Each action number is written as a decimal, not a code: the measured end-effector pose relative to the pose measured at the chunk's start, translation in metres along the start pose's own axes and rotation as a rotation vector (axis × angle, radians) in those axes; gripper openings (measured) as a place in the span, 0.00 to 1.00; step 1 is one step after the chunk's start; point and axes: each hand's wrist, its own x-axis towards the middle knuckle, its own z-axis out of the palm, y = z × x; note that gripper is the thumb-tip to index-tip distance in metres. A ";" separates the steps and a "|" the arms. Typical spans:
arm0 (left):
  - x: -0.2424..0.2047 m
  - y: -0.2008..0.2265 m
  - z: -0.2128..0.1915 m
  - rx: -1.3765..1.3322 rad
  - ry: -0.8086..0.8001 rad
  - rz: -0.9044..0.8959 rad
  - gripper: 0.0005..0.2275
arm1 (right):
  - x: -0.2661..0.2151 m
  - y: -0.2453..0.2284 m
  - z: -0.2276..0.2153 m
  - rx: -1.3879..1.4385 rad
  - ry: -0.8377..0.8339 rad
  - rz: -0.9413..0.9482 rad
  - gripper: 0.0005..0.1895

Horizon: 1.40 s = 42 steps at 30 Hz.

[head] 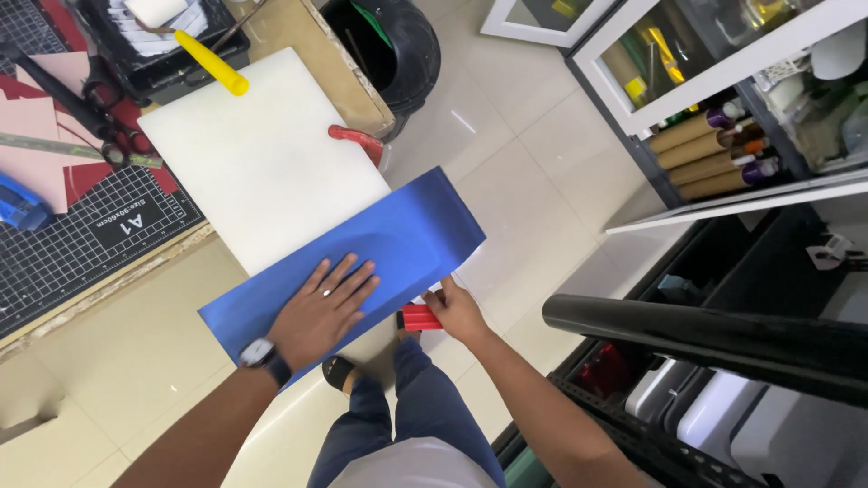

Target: Applying adhesive to a board and carefully attaching a blue sheet using a scraper to smooth it out.

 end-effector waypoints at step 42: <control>0.086 0.005 -0.012 -0.265 0.332 -0.504 0.26 | 0.116 -0.093 -0.093 -0.444 0.440 -0.930 0.10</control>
